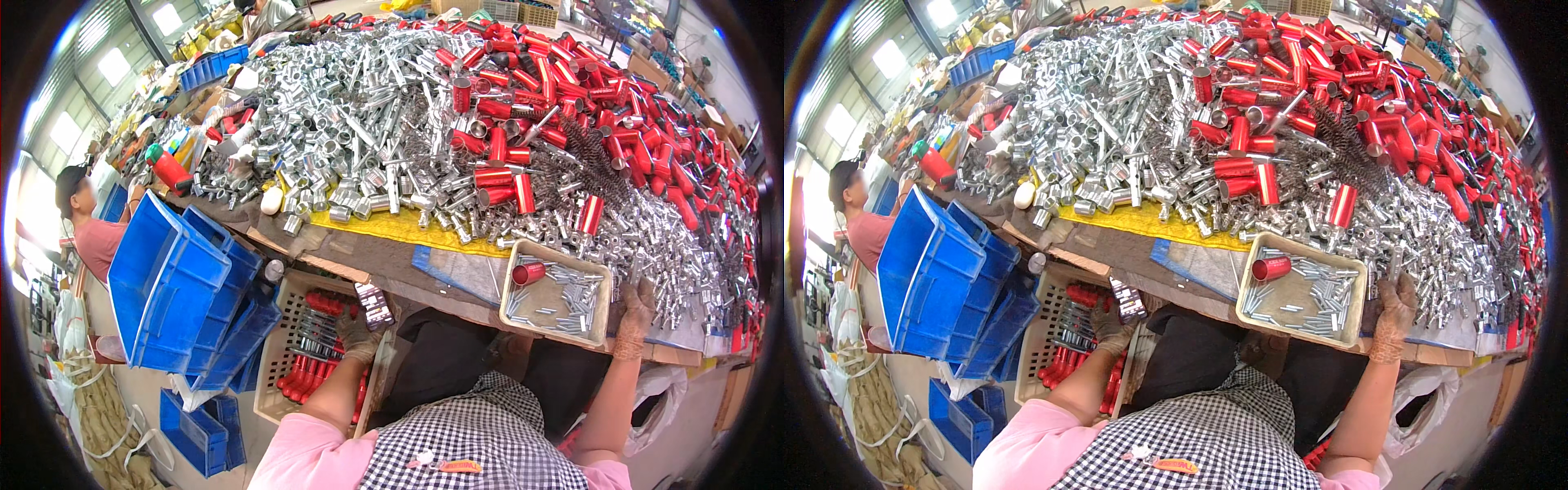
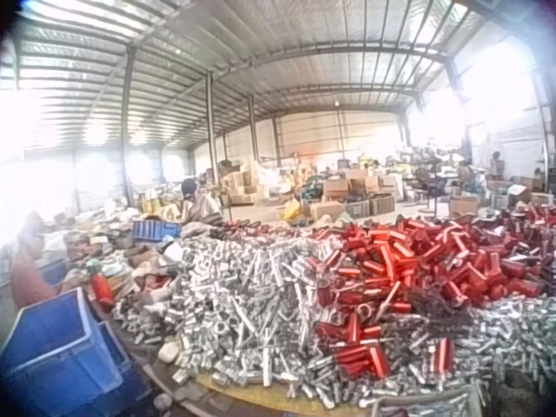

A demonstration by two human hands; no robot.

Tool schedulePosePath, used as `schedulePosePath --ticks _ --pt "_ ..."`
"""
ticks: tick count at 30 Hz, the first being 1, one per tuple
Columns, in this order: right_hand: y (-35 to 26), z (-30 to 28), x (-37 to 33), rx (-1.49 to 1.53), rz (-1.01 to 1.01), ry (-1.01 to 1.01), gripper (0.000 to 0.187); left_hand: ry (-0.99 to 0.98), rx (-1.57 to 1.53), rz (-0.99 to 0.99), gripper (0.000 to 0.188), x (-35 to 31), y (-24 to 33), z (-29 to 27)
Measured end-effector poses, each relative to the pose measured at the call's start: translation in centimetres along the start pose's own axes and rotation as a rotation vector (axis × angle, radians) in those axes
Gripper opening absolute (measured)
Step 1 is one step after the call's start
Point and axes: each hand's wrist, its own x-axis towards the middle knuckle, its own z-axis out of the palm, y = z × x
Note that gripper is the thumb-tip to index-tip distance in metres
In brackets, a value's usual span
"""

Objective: The person assembles small metal tubes, red plastic handles, springs, and bolts by hand at a workstation.

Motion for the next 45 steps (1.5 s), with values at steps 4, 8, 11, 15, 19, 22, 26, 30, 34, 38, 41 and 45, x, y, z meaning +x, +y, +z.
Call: schedulePosePath --ticks 4,8,11,15,19,22,26,30,34,38,41,45 --pt "-1.1 0.1 -0.3 0.007 0.165 -0.028 0.022 -0.072 0.047 -0.047 0.083 -0.1 0.2 -0.7" --pt "-0.9 0.0 -0.3 0.010 0.167 -0.015 0.022 -0.082 0.087 -0.032 0.081 -0.2 0.3 -0.6" --pt "-1.1 0.0 -0.3 0.013 0.193 -0.024 0.023 -0.100 0.110 -0.037 0.079 -0.1 0.9 -1.0" --pt "-1.0 -0.1 -0.2 -0.005 0.189 -0.021 0.024 -0.080 0.128 -0.025 0.077 0.1 0.8 -0.7" --pt "-0.6 0.1 -0.1 0.021 0.147 -0.043 0.026 -0.044 0.106 -0.005 0.076 0.3 -0.7 0.5" --pt "-0.9 0.1 -0.2 0.070 0.215 -0.022 0.025 -0.063 0.054 0.035 0.076 0.7 -0.5 0.7" --pt "-0.8 0.0 -0.1 0.054 0.220 -0.016 0.025 -0.059 0.102 0.015 0.075 0.3 0.3 0.2" --pt "-0.4 -0.1 0.1 -0.007 0.138 -0.017 0.023 -0.081 0.142 0.019 0.074 0.2 0.7 0.0" --pt "-1.2 0.2 -0.2 0.026 0.188 -0.021 0.022 -0.099 0.196 0.043 0.074 0.3 0.2 0.4" --pt "-1.8 0.4 -0.3 0.014 0.166 -0.010 0.023 -0.010 0.200 0.059 0.073 0.1 0.1 0.8" --pt "-2.0 0.7 -0.4 -0.006 0.163 0.020 0.024 0.004 0.171 0.076 0.070 0.6 1.2 -0.2" --pt "-1.7 0.4 -0.4 0.059 0.209 -0.007 0.024 0.082 0.121 0.093 0.063 0.5 0.8 0.3"
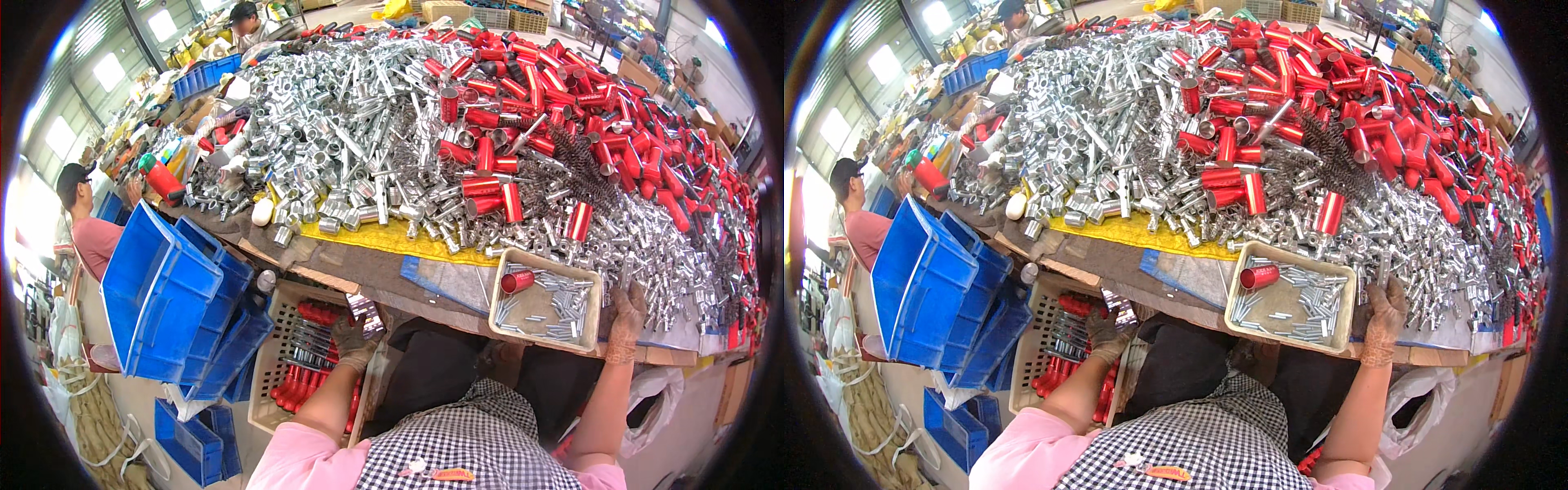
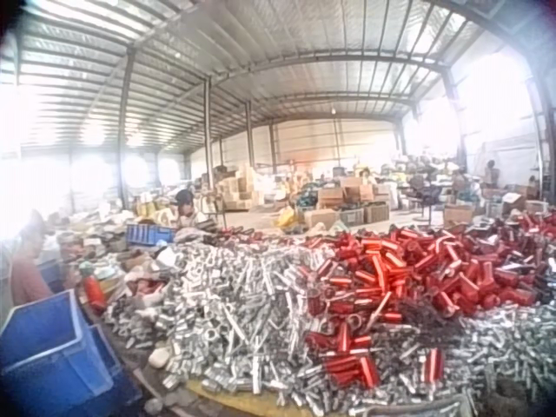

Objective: The person assembles small metal tubes, red plastic handles, springs, and bolts by hand at a workstation.

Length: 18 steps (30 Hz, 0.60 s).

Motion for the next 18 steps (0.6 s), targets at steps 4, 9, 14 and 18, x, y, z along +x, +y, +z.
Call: schedulePosePath --ticks 4,9,14,18 --pt "0.3 -0.1 0.2 0.010 -0.014 -0.016 0.024 0.012 -0.016 0.057 0.061 0.0 -0.7 0.9" --pt "0.2 0.2 0.1 -0.002 -0.024 0.015 0.012 -0.289 0.044 0.048 0.077 1.0 0.2 -0.7" --pt "-0.1 0.2 -0.1 -0.045 -0.036 0.019 0.012 -0.309 0.143 0.073 0.078 1.6 0.9 -0.6" --pt "-0.3 0.3 -0.2 -0.055 -0.030 0.028 0.014 -0.405 0.109 0.069 0.083 2.0 1.2 -1.2"
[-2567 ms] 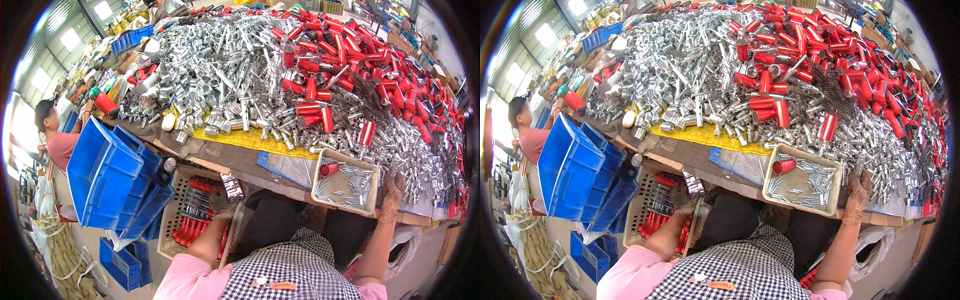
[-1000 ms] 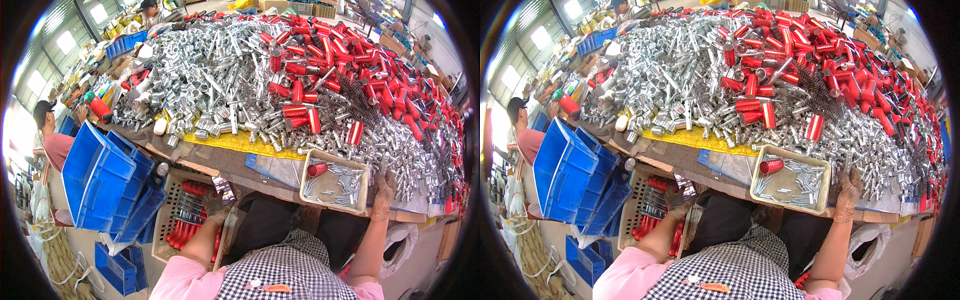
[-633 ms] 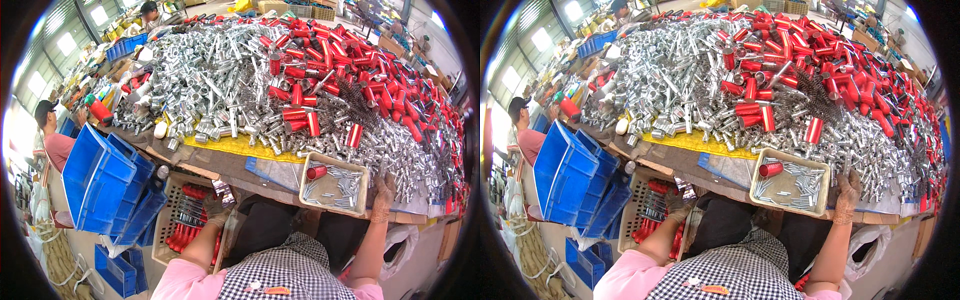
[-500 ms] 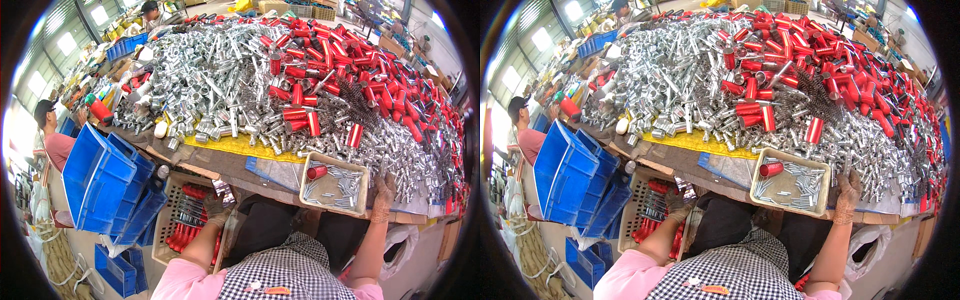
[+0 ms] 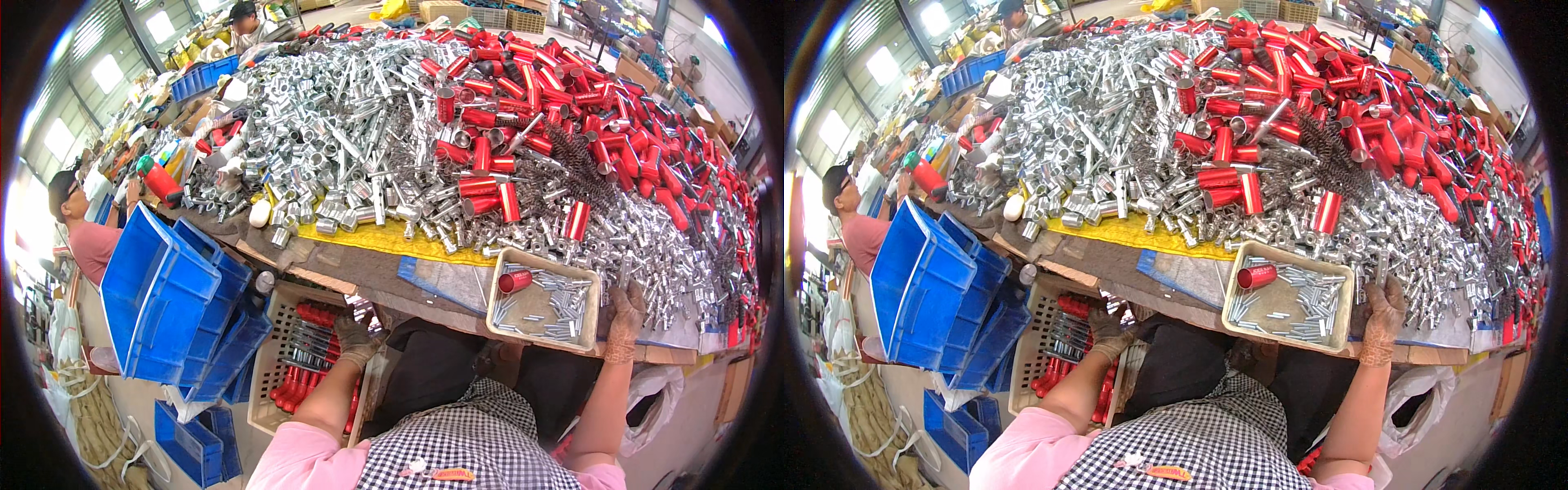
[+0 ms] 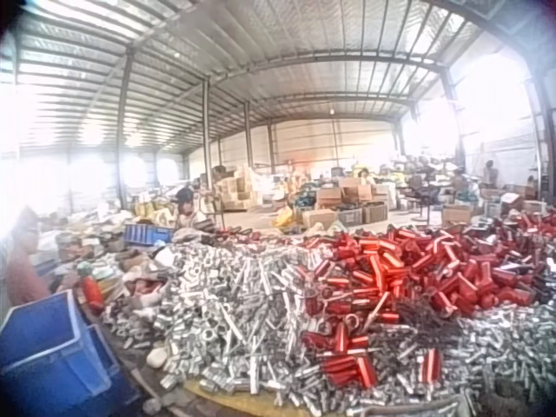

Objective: The person assembles small metal tubes, red plastic handles, springs, and bolts by hand at a workstation.

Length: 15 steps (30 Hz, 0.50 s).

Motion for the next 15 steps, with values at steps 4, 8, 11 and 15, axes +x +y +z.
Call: schedulePosePath --ticks 4,8,11,15 --pt "0.5 -0.1 0.2 0.017 -0.009 -0.004 0.016 0.026 -0.076 -0.086 0.086 -0.3 0.0 0.2" --pt "0.5 -0.3 0.1 0.027 0.000 -0.023 0.021 0.066 -0.097 -0.014 0.089 0.0 -0.9 1.4" --pt "1.1 -0.7 0.4 0.036 -0.016 -0.024 0.021 0.098 -0.077 0.016 0.087 -0.2 -0.5 1.8" --pt "0.6 -0.3 0.2 0.054 0.009 -0.029 0.022 0.263 -0.040 -0.006 0.082 -0.3 -0.9 2.9"
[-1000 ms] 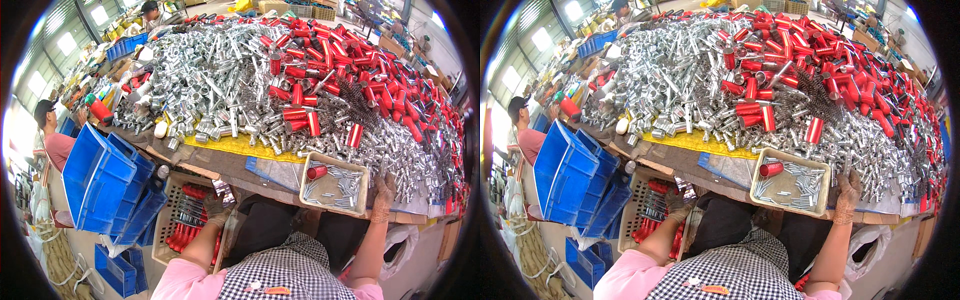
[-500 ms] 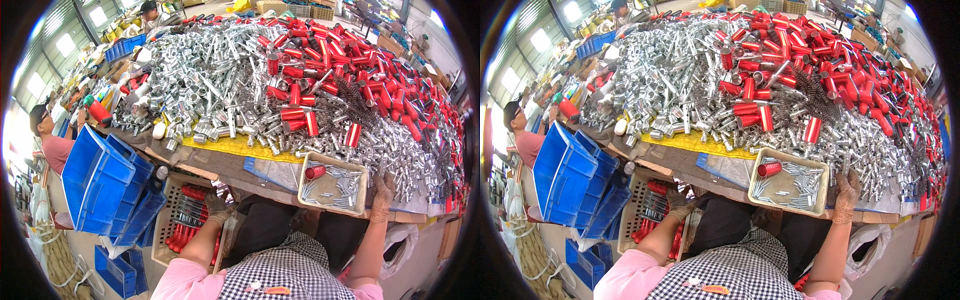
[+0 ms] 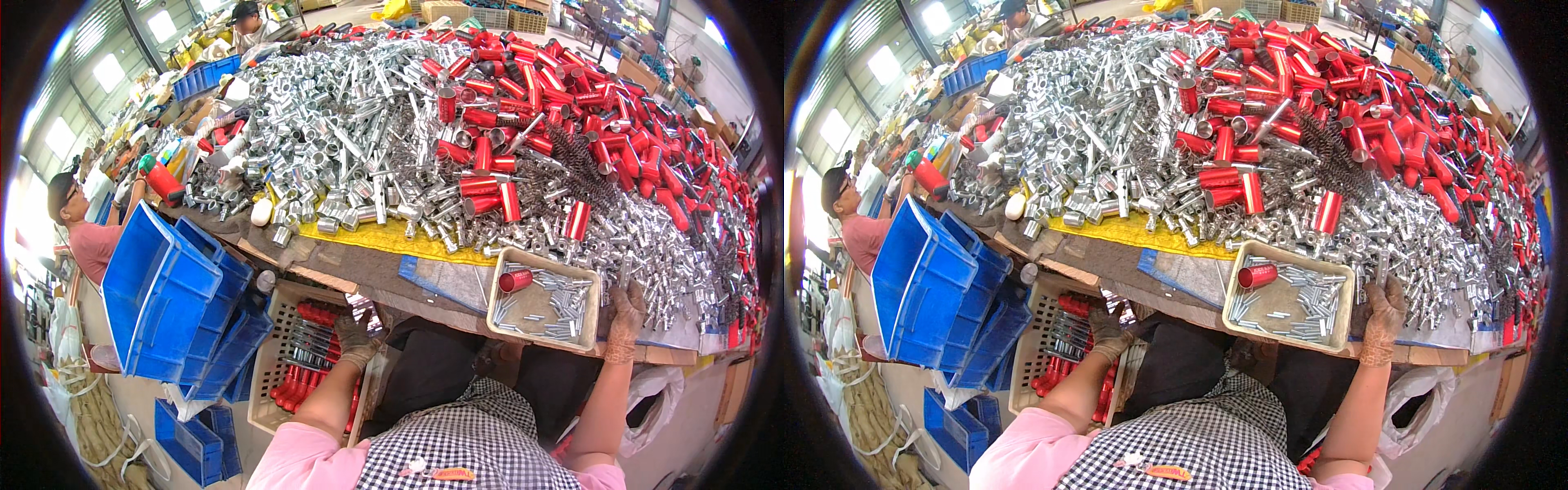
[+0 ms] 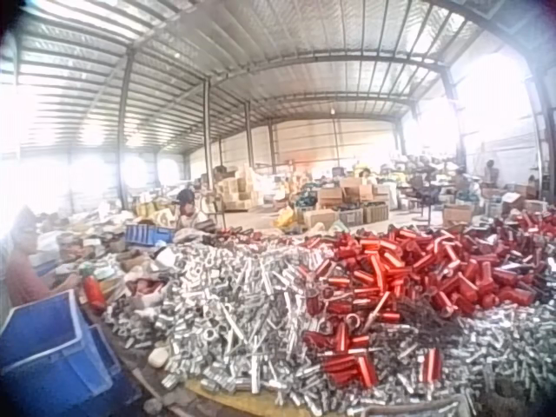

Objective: The person assembles small metal tubes, red plastic handles, springs, and bolts by hand at a workstation.

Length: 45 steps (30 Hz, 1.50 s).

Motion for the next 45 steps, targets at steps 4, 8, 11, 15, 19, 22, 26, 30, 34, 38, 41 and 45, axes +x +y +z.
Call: schedulePosePath --ticks 4,8,11,15,19,22,26,30,34,38,41,45 --pt "0.0 -0.1 0.0 -0.008 0.017 -0.003 0.024 -0.098 -0.116 0.001 0.081 0.4 -0.1 -0.4" --pt "0.4 -0.4 0.3 -0.001 0.007 -0.014 0.029 -0.189 -0.008 -0.035 0.083 0.3 0.9 -1.8" --pt "0.6 -0.5 0.3 0.002 -0.002 0.000 0.031 -0.262 -0.052 -0.086 0.084 1.1 1.9 -3.7" --pt "0.6 -0.4 0.3 0.024 -0.004 -0.022 0.032 -0.236 -0.054 -0.113 0.084 0.5 0.7 -2.2" --pt "0.8 -0.5 0.4 -0.003 -0.015 -0.013 0.031 -0.214 -0.023 -0.076 0.084 0.5 0.5 -1.3" --pt "0.8 -0.4 0.3 0.010 -0.007 -0.003 0.030 -0.337 0.047 -0.065 0.085 0.5 0.7 -1.3" --pt "-0.3 0.2 0.0 -0.017 0.026 -0.010 0.028 -0.036 0.153 0.018 0.079 -0.1 -0.1 0.2" --pt "-0.2 -0.3 0.1 0.001 0.025 -0.016 0.027 0.043 0.140 0.071 0.079 -0.2 0.0 0.3" --pt "1.2 -1.1 0.3 0.033 0.015 0.016 0.026 -0.220 -0.149 -0.072 0.078 0.6 2.0 -3.4" --pt "-0.6 0.6 -0.6 0.057 0.024 0.003 0.027 0.190 -0.030 0.008 0.079 -0.4 -0.1 -1.5" --pt "-0.6 0.1 -0.4 0.008 0.029 -0.022 0.026 0.323 -0.211 0.027 0.053 -0.6 1.4 -3.4" --pt "-0.7 -0.3 -0.5 0.024 0.041 -0.014 0.025 0.361 -0.298 0.039 0.040 -1.2 2.6 -5.2"
